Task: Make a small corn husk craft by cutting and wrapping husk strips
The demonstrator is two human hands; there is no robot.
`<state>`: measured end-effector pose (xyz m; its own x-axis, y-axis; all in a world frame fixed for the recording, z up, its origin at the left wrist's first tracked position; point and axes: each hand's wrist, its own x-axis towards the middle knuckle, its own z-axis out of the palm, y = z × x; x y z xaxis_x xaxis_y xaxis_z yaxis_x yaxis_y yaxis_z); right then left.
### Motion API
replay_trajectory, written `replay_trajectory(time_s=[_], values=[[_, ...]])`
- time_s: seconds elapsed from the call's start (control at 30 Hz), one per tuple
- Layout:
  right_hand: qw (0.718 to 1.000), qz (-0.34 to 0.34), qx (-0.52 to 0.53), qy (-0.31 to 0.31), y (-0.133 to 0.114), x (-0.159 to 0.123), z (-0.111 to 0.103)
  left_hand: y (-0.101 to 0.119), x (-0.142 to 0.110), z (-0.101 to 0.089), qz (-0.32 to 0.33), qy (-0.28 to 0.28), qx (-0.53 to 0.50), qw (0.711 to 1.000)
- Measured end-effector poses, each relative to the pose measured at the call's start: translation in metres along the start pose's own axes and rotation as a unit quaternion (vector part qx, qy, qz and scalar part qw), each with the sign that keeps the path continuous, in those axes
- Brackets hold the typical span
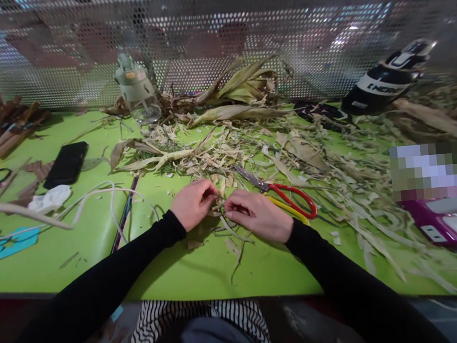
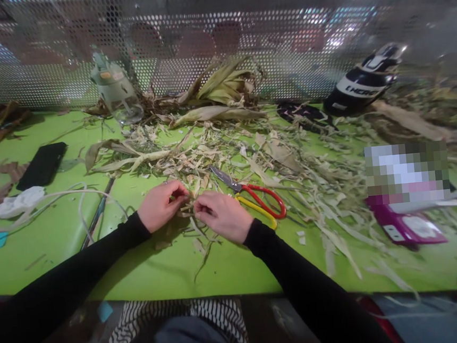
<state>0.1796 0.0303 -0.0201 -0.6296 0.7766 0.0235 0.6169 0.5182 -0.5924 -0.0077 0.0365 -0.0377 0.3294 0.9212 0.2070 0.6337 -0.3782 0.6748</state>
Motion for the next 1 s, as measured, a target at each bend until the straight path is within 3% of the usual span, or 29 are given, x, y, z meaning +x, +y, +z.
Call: replay_trajectory(time_s=[0.23, 0.4, 0.6, 0.73, 0.9, 1.0], values=[[0.994, 0.009, -0.068, 0.087, -0.002, 0.000, 0.003, 0.006, -0.001, -0.007, -0.010, -0.042, -0.052, 0.998], [0.981, -0.016, -0.038, 0.190, -0.003, 0.000, -0.006, 0.012, 0.000, -0.014, -0.059, -0.041, -0.211, 0.975], [0.983, -0.013, -0.014, 0.180, -0.002, 0.000, -0.005, 0.014, 0.002, -0.012, -0.133, -0.032, -0.434, 0.890], [0.982, -0.007, 0.049, 0.184, -0.001, 0.001, -0.003, 0.014, 0.002, -0.008, -0.162, -0.072, -0.505, 0.845], [0.971, -0.019, 0.152, 0.184, -0.005, -0.002, -0.004, 0.013, 0.001, -0.003, -0.218, -0.076, -0.606, 0.761], [0.974, -0.047, 0.160, 0.154, -0.012, -0.003, -0.004, 0.013, 0.001, -0.002, -0.224, -0.085, -0.622, 0.746]])
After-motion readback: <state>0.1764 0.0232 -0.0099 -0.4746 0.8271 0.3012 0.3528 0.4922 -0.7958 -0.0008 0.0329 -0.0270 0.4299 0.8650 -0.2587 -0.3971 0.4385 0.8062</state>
